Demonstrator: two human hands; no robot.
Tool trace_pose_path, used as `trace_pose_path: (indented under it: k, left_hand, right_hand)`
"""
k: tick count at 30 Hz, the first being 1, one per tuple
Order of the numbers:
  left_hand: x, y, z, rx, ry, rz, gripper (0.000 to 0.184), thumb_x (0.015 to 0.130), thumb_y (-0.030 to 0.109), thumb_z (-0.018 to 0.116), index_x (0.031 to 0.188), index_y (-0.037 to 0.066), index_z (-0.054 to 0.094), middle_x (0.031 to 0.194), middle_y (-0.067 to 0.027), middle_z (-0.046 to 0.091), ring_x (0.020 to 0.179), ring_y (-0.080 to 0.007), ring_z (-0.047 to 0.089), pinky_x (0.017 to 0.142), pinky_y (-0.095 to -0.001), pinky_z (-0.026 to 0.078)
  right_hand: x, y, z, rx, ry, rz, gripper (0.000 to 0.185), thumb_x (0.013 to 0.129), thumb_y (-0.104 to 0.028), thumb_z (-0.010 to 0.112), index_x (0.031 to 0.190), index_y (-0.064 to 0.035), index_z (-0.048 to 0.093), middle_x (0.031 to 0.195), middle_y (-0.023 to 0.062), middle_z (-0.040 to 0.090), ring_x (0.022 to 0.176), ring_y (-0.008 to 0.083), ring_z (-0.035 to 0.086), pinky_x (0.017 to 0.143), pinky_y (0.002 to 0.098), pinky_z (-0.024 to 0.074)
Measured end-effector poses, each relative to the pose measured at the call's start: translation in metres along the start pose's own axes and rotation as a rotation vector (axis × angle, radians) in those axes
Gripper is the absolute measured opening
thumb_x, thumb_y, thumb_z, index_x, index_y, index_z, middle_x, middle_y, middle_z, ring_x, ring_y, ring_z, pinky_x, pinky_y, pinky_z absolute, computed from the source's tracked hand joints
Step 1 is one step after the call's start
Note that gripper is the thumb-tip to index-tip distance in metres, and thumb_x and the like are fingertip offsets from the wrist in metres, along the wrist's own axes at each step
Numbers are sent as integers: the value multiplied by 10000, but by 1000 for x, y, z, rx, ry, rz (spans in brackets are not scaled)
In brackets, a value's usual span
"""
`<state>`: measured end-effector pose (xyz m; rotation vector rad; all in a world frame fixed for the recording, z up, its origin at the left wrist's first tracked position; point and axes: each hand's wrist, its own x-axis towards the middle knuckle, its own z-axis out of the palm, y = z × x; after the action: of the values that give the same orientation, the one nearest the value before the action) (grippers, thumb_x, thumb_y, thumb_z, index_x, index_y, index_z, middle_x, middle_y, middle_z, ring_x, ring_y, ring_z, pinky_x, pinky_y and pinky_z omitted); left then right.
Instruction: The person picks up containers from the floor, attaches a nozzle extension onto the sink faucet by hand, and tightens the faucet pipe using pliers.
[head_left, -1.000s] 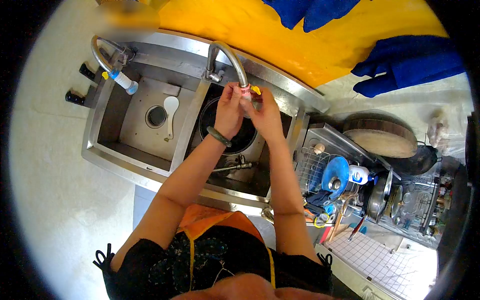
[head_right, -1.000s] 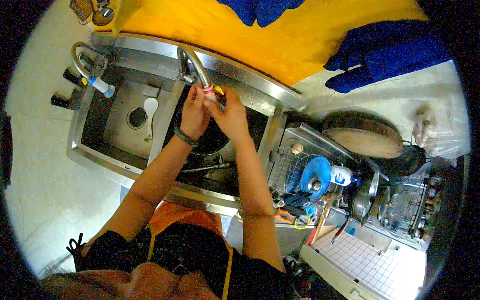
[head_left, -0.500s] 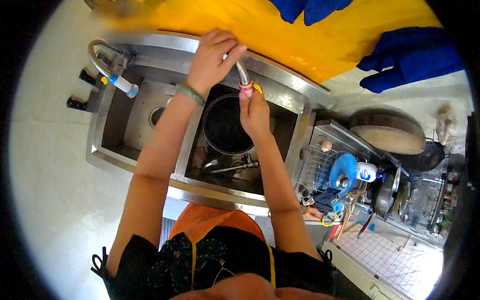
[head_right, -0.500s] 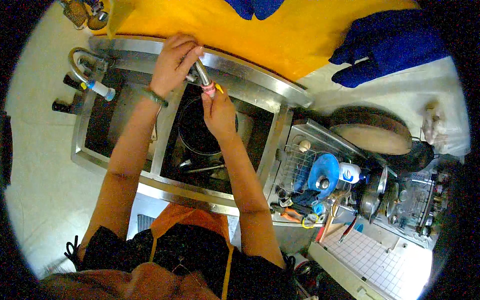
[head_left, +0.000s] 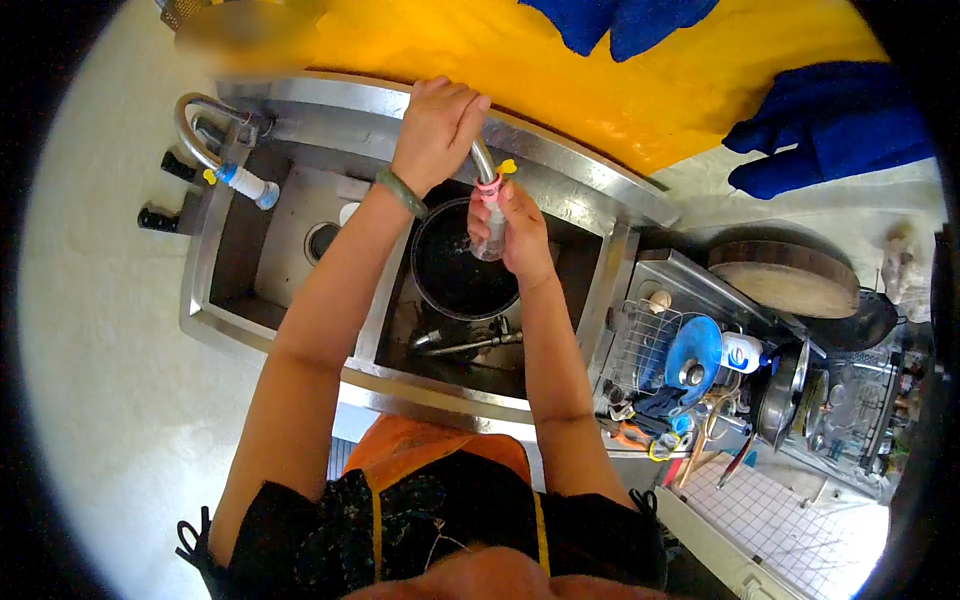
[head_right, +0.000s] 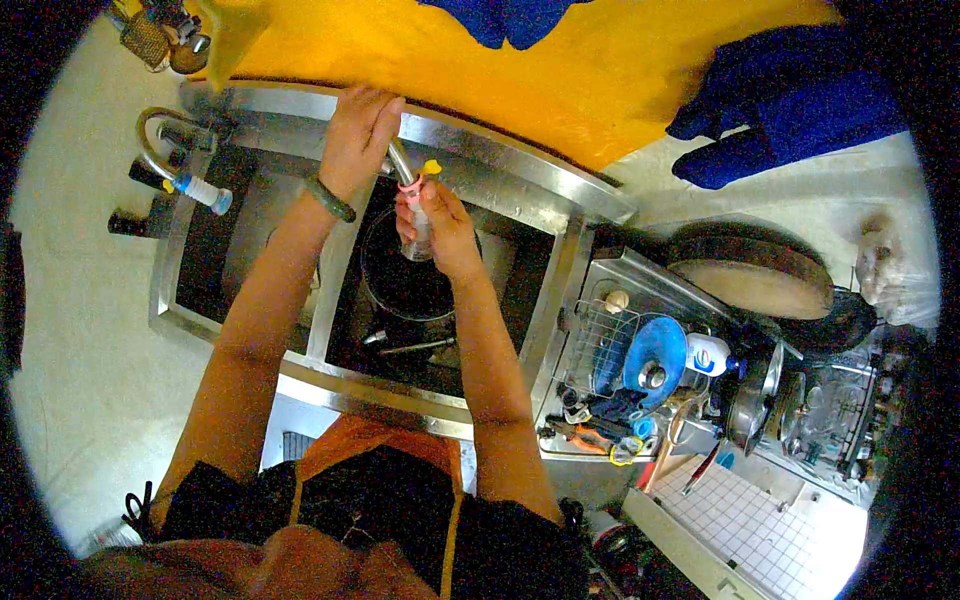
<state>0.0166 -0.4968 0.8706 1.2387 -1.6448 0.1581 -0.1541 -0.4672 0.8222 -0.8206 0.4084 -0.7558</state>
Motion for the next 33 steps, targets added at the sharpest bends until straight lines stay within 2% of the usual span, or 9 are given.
trace_pose_path:
  k: [5, 8, 11, 14, 19, 22, 25, 28, 33]
  left_hand:
    - [5, 5, -4, -34, -7, -30, 275, 900, 193, 473, 694, 24, 539, 667, -121, 527, 691, -321, 485, 681, -403, 348]
    - [2, 1, -3, 4, -30, -26, 271, 899, 198, 475, 705, 21, 544, 675, -123, 527, 700, -321, 484, 687, -404, 351]
    - [4, 2, -3, 16, -41, -31, 271, 897, 205, 478, 710, 22, 547, 683, -125, 528, 702, -325, 482, 693, -409, 354]
    - [1, 4, -1, 23, -59, -19, 256, 894, 210, 489, 727, 27, 555, 711, -125, 536, 727, -325, 484, 703, -414, 357]
    - [-7, 11, 1, -162, 25, -105, 137, 869, 165, 544, 889, 31, 560, 853, -127, 561, 827, -307, 516, 783, -393, 378]
    - [-29, 33, -7, -60, 356, -237, 181, 879, 137, 555, 1022, 30, 528, 972, -113, 555, 906, -243, 535, 859, -353, 389]
    - [-89, 50, 5, -426, 238, -670, 229, 906, 148, 539, 1095, 23, 504, 1034, -82, 534, 959, -175, 518, 895, -316, 395]
    - [-107, 77, 16, -777, 47, -827, 294, 930, 175, 516, 1170, 9, 479, 1109, -74, 524, 1015, -146, 503, 902, -286, 400]
    - [-96, 91, 27, -1074, 120, -938, 376, 946, 221, 503, 1255, 14, 446, 1147, -66, 545, 1039, -132, 513, 912, -268, 396]
  right_hand:
    - [2, 8, 2, -389, 69, -154, 304, 955, -312, 472, 1014, -17, 515, 725, 17, 501, 583, 111, 446, 539, 255, 413]
    - [6, 22, -3, -998, 278, -412, 257, 951, -266, 481, 992, -15, 516, 686, 23, 503, 564, 112, 449, 532, 268, 417]
    - [6, 21, 3, -1114, 343, -469, 229, 946, -237, 484, 984, -12, 512, 670, 32, 519, 572, 108, 474, 540, 266, 423]
    - [2, 10, 3, -714, 222, -280, 249, 950, -255, 481, 996, -12, 514, 713, 39, 547, 617, 103, 506, 567, 256, 432]
    - [-6, 3, 3, -641, 209, -234, 308, 956, -305, 472, 1033, -11, 518, 787, 40, 562, 680, 105, 518, 627, 245, 432]
    - [-8, -1, 4, -652, 217, -233, 333, 955, -334, 470, 1068, -25, 516, 858, 45, 575, 748, 112, 530, 685, 252, 437]
    - [-13, 3, -8, -721, 264, -223, 350, 959, -343, 460, 1128, -39, 504, 940, 58, 587, 835, 128, 544, 752, 270, 443]
    - [-15, -3, -12, -671, 327, -328, 331, 966, -297, 455, 1166, -37, 498, 997, 66, 589, 895, 141, 547, 799, 278, 444]
    - [-17, -8, -16, -843, 423, -429, 206, 938, -182, 530, 1053, -23, 595, 1014, 58, 591, 907, 118, 548, 826, 248, 434]
